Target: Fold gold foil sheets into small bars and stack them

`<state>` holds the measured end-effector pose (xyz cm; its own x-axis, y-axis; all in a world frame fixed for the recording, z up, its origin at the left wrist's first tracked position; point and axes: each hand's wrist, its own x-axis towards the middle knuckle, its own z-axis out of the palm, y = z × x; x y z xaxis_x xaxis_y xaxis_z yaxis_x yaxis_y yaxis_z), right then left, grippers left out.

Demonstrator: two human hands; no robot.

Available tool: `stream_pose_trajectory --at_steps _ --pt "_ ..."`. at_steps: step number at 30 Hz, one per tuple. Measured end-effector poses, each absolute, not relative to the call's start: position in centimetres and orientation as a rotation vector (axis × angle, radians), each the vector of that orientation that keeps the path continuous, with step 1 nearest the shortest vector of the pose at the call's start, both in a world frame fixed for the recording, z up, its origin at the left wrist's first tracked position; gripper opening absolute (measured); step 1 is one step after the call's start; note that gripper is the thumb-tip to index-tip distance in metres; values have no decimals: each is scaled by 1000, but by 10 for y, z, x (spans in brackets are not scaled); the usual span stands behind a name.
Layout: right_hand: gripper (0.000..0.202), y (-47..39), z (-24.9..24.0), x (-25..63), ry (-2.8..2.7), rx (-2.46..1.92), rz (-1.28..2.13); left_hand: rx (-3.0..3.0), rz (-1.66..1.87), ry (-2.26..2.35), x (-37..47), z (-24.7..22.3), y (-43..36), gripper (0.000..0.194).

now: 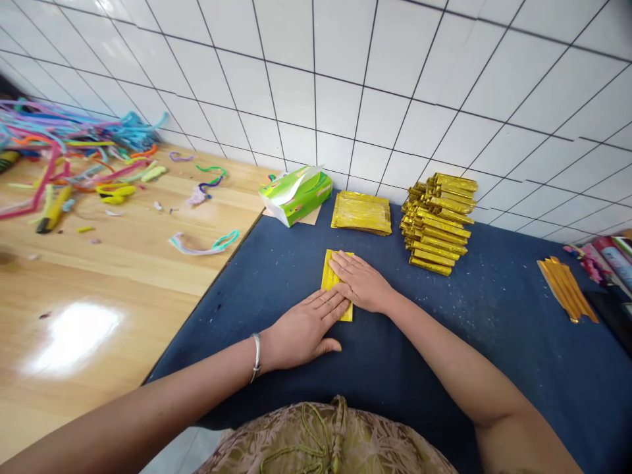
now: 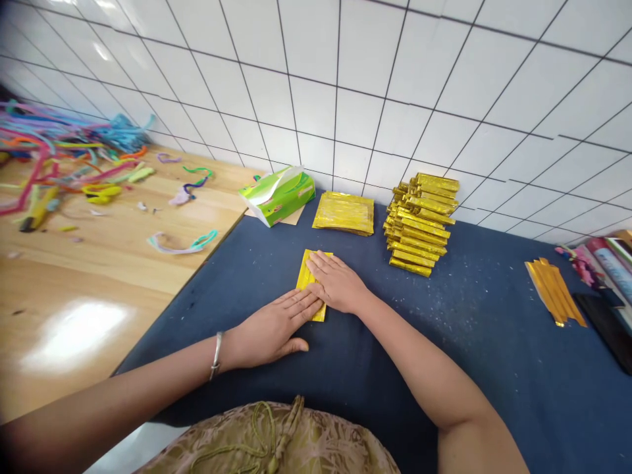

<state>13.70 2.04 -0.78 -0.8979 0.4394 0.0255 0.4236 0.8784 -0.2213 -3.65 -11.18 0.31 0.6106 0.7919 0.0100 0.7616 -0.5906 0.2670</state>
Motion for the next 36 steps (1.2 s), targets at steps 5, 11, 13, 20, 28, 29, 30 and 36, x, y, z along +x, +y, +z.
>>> stream_pose_trajectory --at_steps 5,11,13,20,28,29,30,36 --pt "62 19 -13 136 -2975 -683 265 2580 290 1149 -48 11 -127 50" --pt "63 19 -12 134 -2955 -696 279 2537 443 1412 -62 18 -75 54" --pt "64 19 -11 133 -2963 -701 299 2594 318 1394 -65 11 -58 73" --pt "73 19 -13 132 -2958 -709 307 2674 140 1424 -71 -5 -47 83" --pt "95 18 -11 132 -2953 -781 231 2703 150 1419 -77 -8 -38 105" --pt "97 18 -11 132 -2955 -786 227 2706 155 1418 -77 -8 -37 108" --pt "99 18 -12 132 -2958 -789 226 2707 157 1416 -77 -8 -37 109" --pt "102 20 -14 132 -2974 -799 217 2700 164 1410 -78 -7 -38 111"
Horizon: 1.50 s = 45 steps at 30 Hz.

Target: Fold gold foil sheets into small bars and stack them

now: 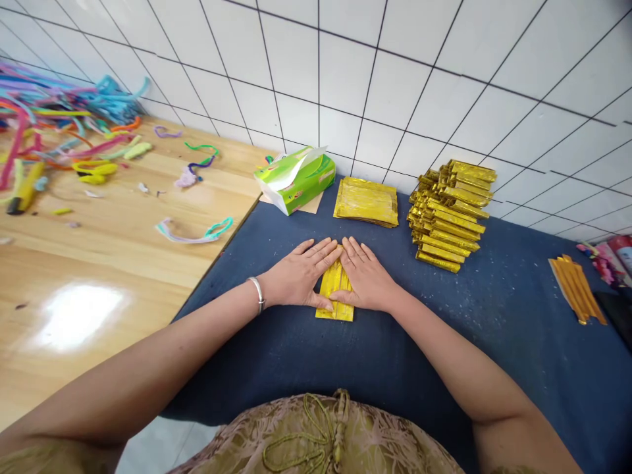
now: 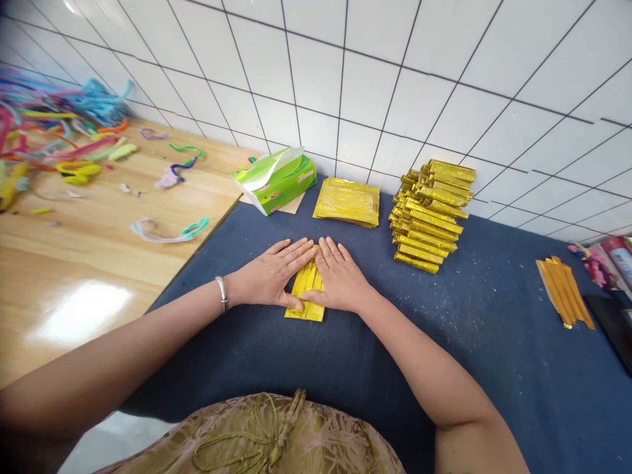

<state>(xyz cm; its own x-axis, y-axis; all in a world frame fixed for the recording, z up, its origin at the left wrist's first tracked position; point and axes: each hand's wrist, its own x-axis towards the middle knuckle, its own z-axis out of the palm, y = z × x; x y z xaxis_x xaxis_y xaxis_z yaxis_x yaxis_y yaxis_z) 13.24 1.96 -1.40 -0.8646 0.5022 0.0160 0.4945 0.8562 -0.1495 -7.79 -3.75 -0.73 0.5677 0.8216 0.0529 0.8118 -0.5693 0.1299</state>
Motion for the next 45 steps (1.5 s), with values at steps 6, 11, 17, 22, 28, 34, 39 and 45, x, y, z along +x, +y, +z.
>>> stream_pose_trajectory --at_steps 6,11,17,22,28,34,39,45 --pt "104 22 -11 133 -2979 -799 224 2696 179 1419 -78 -6 -37 110" --pt "107 31 -7 131 -3011 -790 243 2762 215 1273 -79 -2 -36 96" --pt "108 31 -8 131 -2992 -855 244 2741 203 1119 -81 -6 -34 82" --pt "114 16 -6 141 -2913 -985 258 2738 181 1113 -81 -7 -35 74" --pt "97 -20 3 156 -2944 -988 246 2752 166 1125 -82 -9 -35 74" --pt "82 -46 3 164 -2985 -972 279 2741 159 1132 -83 -10 -35 71" --pt "83 -46 2 163 -2984 -995 281 2749 120 1152 -81 -4 -37 74" --pt "83 -49 4 158 -2988 -1011 225 2775 132 1143 -79 -3 -38 72"
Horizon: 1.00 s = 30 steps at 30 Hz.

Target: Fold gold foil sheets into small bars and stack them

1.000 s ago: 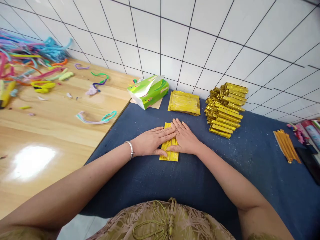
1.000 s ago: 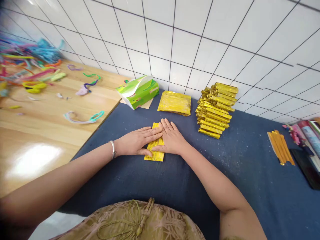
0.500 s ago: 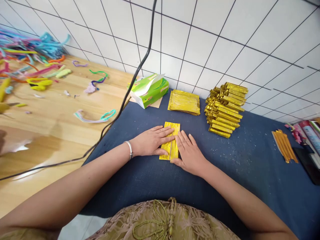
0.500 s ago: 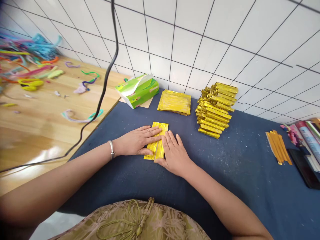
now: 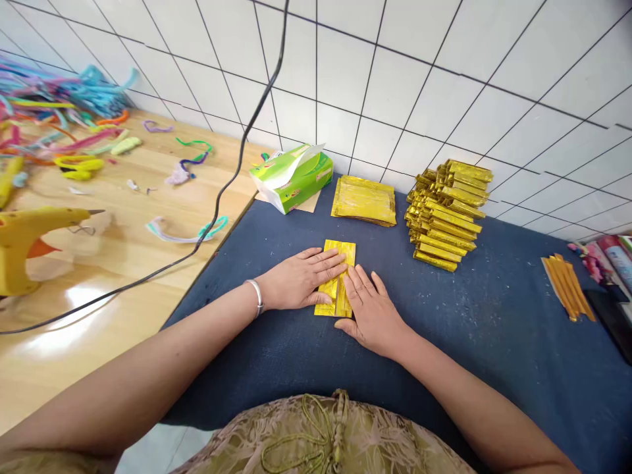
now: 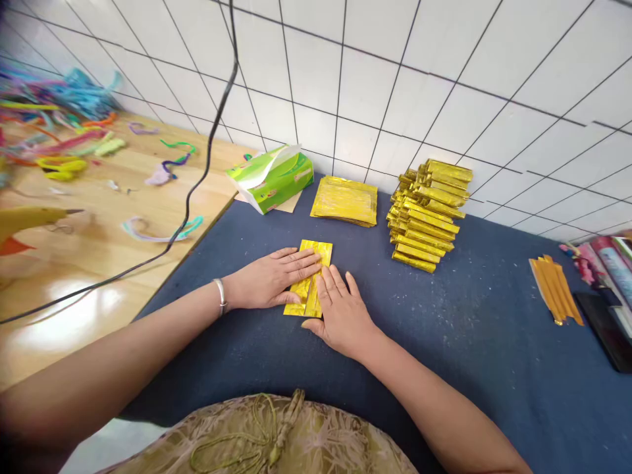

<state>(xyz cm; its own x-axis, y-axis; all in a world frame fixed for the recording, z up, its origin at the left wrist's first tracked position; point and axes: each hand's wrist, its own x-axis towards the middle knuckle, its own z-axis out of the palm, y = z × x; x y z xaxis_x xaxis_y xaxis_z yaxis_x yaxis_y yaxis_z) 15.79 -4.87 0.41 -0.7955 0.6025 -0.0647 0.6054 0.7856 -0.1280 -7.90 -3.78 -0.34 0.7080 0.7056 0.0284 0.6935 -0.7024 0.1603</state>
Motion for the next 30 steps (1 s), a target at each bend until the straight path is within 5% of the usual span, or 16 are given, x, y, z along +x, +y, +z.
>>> stream_pose_trajectory --at_steps 23,30 --pt "92 -92 19 167 2934 850 -333 2711 162 1356 -65 -4 -48 62" --pt "46 -63 49 175 3041 806 -416 2709 181 1346 -64 -5 -47 62"
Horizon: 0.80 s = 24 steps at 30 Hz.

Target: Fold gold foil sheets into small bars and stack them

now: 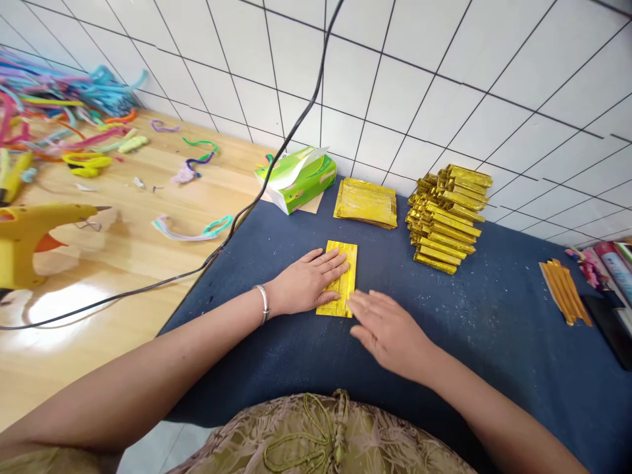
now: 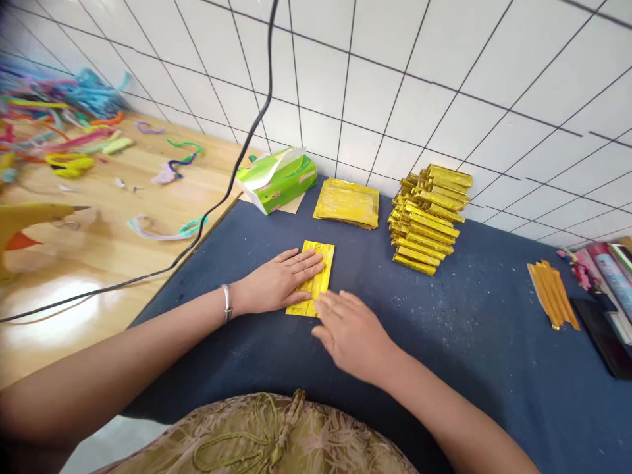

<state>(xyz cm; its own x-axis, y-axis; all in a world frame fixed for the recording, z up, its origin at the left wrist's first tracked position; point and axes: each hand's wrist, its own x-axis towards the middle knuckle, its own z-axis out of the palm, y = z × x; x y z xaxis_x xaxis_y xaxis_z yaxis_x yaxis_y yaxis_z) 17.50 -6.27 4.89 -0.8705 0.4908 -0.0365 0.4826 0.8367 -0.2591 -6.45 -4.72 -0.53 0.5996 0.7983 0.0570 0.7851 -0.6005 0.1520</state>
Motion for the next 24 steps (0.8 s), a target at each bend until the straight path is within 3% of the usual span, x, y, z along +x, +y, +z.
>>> stream_pose_trajectory --at_steps 9,16,24 --pt "51 6 8 147 -2947 -1042 190 2726 179 1330 -65 -6 -45 63" --pt "76 -1 6 152 -2977 -1010 241 2695 208 1403 -67 -4 -44 70" --pt "91 0 3 156 -2983 -972 300 2691 254 1367 -66 -3 -43 87"
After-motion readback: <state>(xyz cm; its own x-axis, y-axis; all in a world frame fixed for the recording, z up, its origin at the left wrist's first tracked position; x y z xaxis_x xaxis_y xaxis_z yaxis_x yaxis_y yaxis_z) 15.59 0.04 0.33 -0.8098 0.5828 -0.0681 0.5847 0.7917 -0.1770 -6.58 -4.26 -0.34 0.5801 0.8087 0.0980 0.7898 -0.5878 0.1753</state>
